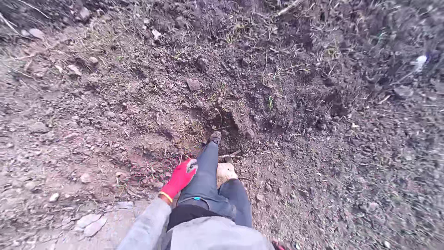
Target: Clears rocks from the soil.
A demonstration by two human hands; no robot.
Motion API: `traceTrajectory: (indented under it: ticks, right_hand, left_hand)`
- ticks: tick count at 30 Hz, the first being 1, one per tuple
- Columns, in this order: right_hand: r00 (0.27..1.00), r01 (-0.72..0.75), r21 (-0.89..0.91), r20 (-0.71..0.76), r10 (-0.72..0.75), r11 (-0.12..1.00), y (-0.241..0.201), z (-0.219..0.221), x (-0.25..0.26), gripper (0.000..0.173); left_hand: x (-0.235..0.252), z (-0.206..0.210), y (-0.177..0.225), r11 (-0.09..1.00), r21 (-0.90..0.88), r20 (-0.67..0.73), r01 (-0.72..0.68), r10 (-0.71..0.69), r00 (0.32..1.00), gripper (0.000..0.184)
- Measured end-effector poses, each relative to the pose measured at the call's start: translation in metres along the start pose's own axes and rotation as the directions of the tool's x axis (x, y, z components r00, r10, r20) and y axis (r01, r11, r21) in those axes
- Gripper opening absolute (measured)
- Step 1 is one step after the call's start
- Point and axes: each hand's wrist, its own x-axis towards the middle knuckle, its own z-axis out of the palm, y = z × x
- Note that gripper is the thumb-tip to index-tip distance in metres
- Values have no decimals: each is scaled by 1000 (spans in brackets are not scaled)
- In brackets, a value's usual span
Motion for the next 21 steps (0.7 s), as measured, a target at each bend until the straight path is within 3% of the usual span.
traceTrajectory:
  ticks: [3, 6, 8, 10, 13, 16, 19, 21]
  right_hand:
    - [995, 92, -2, -29, -92, 996, -43, -20, -3, 30]
    - [960, 280, 164, -45, -276, 946, -116, -42, 5, 25]
    - [916, 401, 185, -57, -398, 897, -167, -51, -4, 24]
    - [870, 493, 113, -62, -489, 863, -206, -56, -22, 23]
    - [826, 563, -67, 7, -563, 824, -254, -54, -32, 27]
    - [843, 536, -198, 63, -535, 821, -270, -61, -28, 28]
    - [850, 524, -173, 52, -524, 834, -270, -67, -31, 28]
    - [855, 518, -132, 40, -518, 845, -252, -73, -40, 27]
  left_hand:
    - [-58, -22, -64, 954, -116, -56, 276, -283, 957, 39]
    - [-98, -37, -134, 822, -208, -150, 529, -562, 814, 41]
    - [-119, -39, -170, 754, -242, -192, 611, -654, 731, 42]
    - [-131, -32, -190, 747, -251, -208, 616, -663, 720, 41]
    - [-133, -17, -178, 746, -394, -233, 536, -646, 727, 39]
    - [-140, 22, -140, 697, -561, -202, 447, -639, 742, 36]
    - [-138, 56, -100, 759, -499, -34, 418, -499, 866, 39]
    - [-134, 70, -83, 828, -372, 95, 420, -416, 904, 40]
